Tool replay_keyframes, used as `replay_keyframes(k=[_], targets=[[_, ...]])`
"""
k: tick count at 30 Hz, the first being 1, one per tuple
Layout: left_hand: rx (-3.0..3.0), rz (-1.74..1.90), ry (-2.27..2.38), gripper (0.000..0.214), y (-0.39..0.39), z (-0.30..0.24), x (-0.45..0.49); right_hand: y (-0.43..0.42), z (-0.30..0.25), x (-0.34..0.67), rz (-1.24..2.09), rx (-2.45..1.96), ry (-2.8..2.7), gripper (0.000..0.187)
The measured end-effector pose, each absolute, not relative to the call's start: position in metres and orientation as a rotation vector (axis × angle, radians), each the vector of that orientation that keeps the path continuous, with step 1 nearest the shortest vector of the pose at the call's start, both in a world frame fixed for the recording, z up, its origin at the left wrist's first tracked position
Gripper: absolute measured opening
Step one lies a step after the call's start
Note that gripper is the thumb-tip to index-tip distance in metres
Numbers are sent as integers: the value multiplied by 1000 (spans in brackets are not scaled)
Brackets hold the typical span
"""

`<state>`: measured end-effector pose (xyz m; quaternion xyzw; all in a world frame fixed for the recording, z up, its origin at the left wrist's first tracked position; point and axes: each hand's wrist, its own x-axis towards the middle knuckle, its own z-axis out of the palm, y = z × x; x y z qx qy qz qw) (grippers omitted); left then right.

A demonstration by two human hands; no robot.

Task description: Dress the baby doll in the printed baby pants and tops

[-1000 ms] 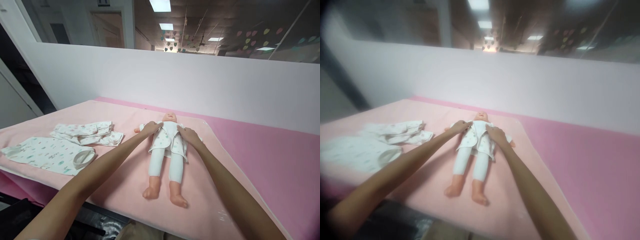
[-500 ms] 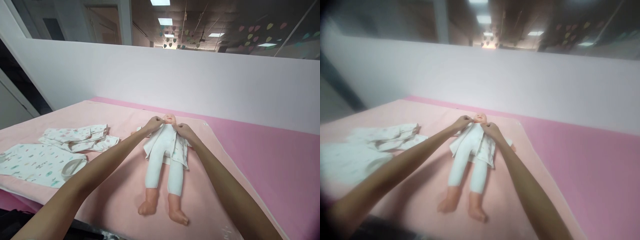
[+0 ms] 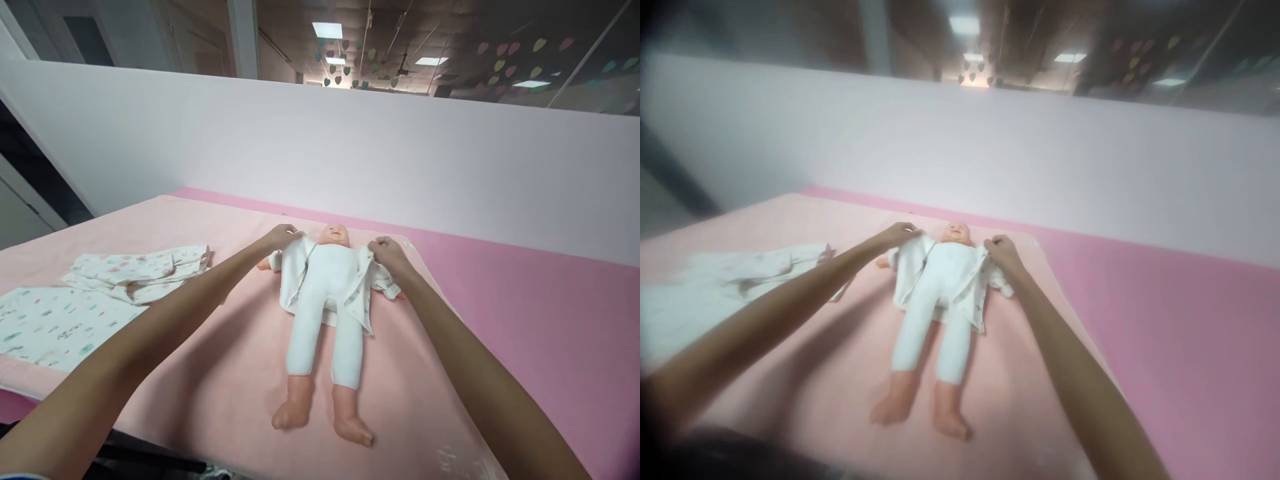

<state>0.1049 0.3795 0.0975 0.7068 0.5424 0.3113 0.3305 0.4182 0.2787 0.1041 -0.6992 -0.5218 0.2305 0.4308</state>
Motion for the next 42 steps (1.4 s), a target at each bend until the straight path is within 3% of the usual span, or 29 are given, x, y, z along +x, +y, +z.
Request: replay_keyframes(k=[6,10,15,22,26,29,35,42], targets=[[1976,800,1555,34,377,78,71,248,107,480,376,-2006,-1189,23],[2218,944,1582,41,330,55,56,197,84,485,252,-2109,-1422,30],[2220,827,1784,45,270,32,36,142,54,469,230,-2169,-1544,44],[1993,817,1732,53,270,19,28,126,28,436,52,-1912,-1750,53],[1717,1013,1376,56,274,22,22,126,26,437,115,-1828,-1904,42],[1715,1037,1388,51,270,25,16,125,31,445,191,-1823,-1986,33],[2148,954,1703,30,261,23,8,117,47,466,246,-1850,-2039,39],[2485,1122,1324,27,273,61,67,108,58,500,515,-1896,-2098,47]])
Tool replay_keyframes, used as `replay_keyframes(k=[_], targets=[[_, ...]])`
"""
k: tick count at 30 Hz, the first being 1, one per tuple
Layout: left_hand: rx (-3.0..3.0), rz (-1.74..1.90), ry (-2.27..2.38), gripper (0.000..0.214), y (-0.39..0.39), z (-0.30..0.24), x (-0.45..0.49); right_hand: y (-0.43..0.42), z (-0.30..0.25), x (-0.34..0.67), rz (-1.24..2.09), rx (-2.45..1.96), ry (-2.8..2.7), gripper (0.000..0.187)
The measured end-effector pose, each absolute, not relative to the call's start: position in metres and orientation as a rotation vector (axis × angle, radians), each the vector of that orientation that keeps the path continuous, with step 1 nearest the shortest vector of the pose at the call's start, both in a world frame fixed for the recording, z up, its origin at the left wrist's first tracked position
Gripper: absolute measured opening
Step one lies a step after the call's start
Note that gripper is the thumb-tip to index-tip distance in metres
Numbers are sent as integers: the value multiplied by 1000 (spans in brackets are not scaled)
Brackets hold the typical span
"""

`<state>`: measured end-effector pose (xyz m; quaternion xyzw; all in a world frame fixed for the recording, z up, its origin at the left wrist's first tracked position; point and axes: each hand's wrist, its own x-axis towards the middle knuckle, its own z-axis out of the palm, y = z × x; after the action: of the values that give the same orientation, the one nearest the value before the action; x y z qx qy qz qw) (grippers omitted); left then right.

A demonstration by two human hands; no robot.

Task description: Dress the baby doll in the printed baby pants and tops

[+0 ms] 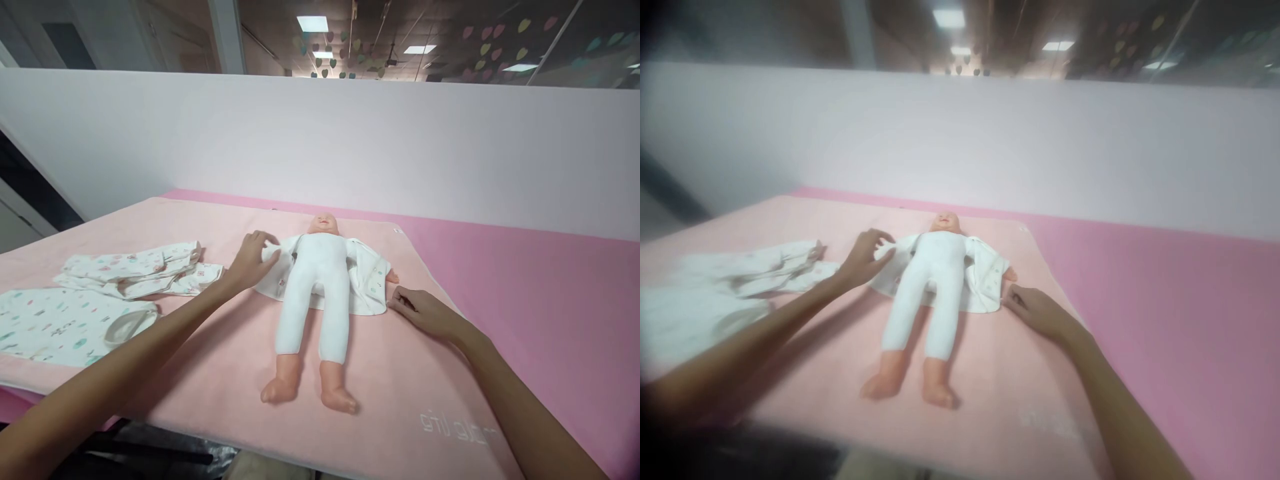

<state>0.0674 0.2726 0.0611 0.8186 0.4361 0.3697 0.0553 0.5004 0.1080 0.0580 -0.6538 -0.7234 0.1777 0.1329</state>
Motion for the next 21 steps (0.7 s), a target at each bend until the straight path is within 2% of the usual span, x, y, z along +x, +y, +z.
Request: replay_keyframes(k=[4,7,12,14,21], targets=[[2660,1030,920,25,291,94,142,110,53,483,373,-1844,-2046,42],[2784,812,666,30,313,106,209,115,45,464,342,-1770,-2033,39],[2764,167,687,43,350,103,299,118,36,454,455,-1810,-1943,28],[2687,13,662,47,361,102,316,118,37,454,442,-1849,-1930,25],[2351,-76,706,54,377,103,326,115,52,458,360,-1941,-2041,32]])
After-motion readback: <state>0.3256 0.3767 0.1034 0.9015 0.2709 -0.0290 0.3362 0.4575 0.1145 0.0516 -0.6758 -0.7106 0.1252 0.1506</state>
